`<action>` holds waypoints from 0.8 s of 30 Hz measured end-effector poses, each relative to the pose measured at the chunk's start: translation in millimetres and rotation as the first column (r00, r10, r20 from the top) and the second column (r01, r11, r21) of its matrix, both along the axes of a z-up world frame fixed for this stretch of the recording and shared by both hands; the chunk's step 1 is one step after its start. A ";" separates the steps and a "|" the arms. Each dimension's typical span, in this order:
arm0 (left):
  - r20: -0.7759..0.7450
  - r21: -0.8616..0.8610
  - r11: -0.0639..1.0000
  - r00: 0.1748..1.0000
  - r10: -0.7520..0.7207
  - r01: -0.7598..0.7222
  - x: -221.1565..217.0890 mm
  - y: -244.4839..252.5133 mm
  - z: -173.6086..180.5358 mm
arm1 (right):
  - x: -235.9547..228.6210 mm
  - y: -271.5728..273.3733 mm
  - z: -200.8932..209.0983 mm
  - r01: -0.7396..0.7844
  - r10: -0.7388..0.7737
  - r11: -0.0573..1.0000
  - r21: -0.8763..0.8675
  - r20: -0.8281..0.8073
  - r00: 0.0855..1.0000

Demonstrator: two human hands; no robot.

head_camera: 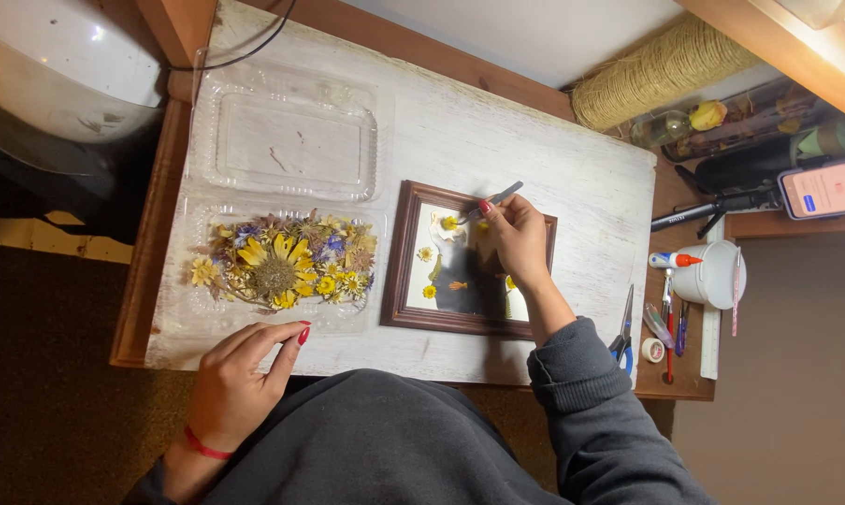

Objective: Arranging and gluing dried flowers onto a framed photograph to create pressed flower art.

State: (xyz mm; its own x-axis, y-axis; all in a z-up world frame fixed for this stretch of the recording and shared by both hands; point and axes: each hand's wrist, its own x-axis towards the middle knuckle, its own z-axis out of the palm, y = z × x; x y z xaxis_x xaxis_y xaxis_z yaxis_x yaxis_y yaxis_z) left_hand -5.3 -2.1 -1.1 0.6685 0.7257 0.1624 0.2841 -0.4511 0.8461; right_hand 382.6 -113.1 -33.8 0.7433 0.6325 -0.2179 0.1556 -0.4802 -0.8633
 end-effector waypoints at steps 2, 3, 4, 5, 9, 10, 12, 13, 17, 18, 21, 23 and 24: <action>-0.002 0.001 1.000 1.000 0.013 -0.013 -0.9 -0.9 0.2 | -1.3 0.0 -2.7 -0.011 0.011 1.000 0.006 -0.007 1.000; -0.003 0.003 1.000 1.000 0.021 -0.021 -1.3 -1.3 0.4 | -1.9 -0.1 -4.1 -0.018 0.018 1.000 0.012 -0.013 1.000; -0.004 0.003 1.000 1.000 0.023 -0.023 -1.5 -1.4 0.3 | -3.4 1.1 -3.3 -0.020 0.020 1.000 0.011 -0.013 1.000; -0.002 0.005 1.000 1.000 0.022 -0.022 -1.6 -1.5 0.3 | -4.7 2.1 -2.6 -0.018 0.018 1.000 0.005 0.015 1.000; 0.003 -0.008 1.000 1.000 0.025 -0.025 -1.2 -2.0 0.4 | -8.1 3.8 0.2 0.007 -0.003 0.999 -0.046 0.084 0.996; 0.002 -0.008 1.000 1.000 0.025 -0.025 -1.4 -2.1 -0.1 | -9.6 4.5 2.2 0.007 -0.003 0.999 -0.046 0.084 0.996; -0.006 -0.006 1.000 1.000 0.025 -0.025 -1.8 -2.2 -1.2 | -12.6 5.8 6.1 0.006 0.004 0.996 -0.089 0.110 0.994; -0.006 -0.006 1.000 1.000 0.025 -0.025 -1.9 -2.1 -1.6 | -13.1 5.8 6.1 0.007 0.003 0.996 -0.089 0.110 0.994; -0.015 -0.004 1.000 1.000 0.016 -0.017 -2.1 -1.8 -2.3 | -14.3 5.0 5.2 0.022 -0.010 0.996 -0.088 0.135 0.991; -0.013 -0.003 1.000 1.000 0.019 -0.019 -2.0 -1.6 -2.2 | -14.4 4.8 4.7 0.027 -0.014 0.995 -0.091 0.137 0.990; -0.012 -0.002 1.000 1.000 0.009 -0.009 -2.2 -0.7 -3.8 | -14.4 4.5 3.2 0.031 -0.018 0.996 -0.089 0.151 0.988; -0.012 0.000 1.000 1.000 0.007 -0.007 -2.3 -0.3 -4.0 | -16.3 5.6 6.6 0.035 -0.020 0.995 -0.097 0.152 0.988; -0.012 0.002 1.000 1.000 0.005 -0.004 -2.3 0.1 -4.1 | -17.2 6.5 8.2 0.039 -0.022 0.994 -0.104 0.154 0.988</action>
